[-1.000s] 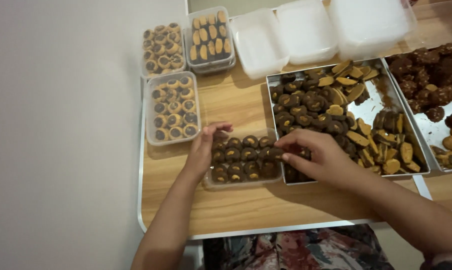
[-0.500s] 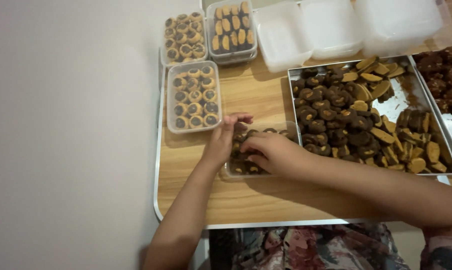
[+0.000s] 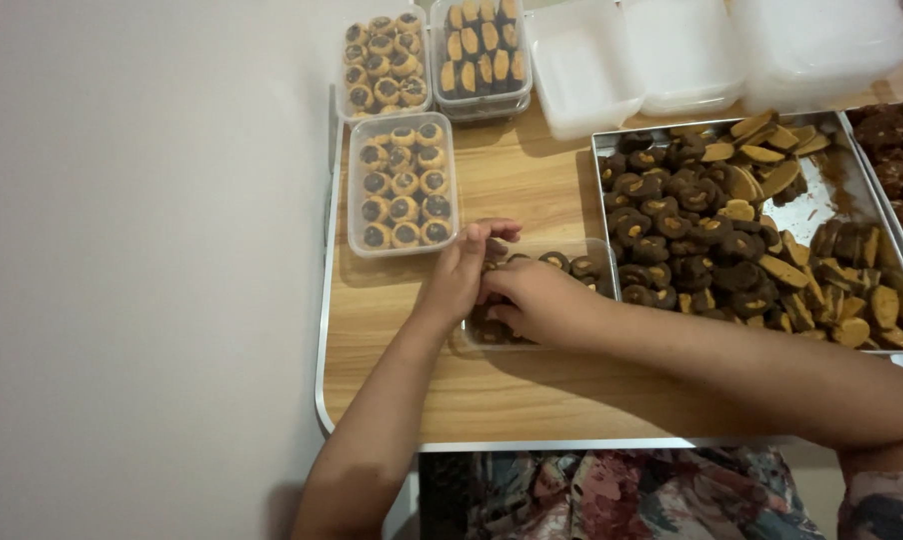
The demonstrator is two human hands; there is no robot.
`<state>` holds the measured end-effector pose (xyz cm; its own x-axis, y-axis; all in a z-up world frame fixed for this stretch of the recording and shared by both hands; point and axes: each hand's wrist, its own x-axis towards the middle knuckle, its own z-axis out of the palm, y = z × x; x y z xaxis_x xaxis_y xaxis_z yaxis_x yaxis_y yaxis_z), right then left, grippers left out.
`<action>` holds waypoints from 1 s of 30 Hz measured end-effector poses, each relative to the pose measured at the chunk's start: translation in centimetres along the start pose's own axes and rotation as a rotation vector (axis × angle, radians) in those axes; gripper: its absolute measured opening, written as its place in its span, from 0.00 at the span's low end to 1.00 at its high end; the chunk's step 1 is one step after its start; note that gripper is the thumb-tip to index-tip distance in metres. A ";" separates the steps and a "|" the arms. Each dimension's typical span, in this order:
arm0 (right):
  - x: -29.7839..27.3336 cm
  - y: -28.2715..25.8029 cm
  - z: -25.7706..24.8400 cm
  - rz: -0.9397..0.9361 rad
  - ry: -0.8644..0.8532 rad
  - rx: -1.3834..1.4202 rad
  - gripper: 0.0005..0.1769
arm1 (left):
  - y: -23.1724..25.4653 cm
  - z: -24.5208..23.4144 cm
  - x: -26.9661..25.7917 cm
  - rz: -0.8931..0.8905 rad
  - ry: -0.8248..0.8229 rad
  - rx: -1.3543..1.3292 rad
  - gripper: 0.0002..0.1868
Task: Packing small chocolate cookies with yellow centers from a metal tray into a clear plastic container.
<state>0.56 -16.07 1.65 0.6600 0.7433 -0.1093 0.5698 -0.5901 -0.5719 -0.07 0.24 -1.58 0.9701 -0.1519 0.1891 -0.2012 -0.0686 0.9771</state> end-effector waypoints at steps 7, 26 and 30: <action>0.2 -0.4 0.3 0.104 -0.041 0.058 0.10 | -0.9 0.0 0.3 0.011 -0.002 -0.016 0.39; -0.5 0.0 1.2 -0.167 0.126 -0.330 0.12 | -1.0 0.0 0.4 0.014 -0.010 -0.012 0.38; -0.6 -0.5 1.0 -0.134 0.139 -0.359 0.13 | -1.0 0.0 0.5 0.026 -0.014 -0.002 0.39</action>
<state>-0.60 -15.94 1.18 0.6140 0.7860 0.0725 0.7740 -0.5816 -0.2503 0.57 0.23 -2.46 0.9625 -0.1675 0.2133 -0.2263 -0.0629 0.9720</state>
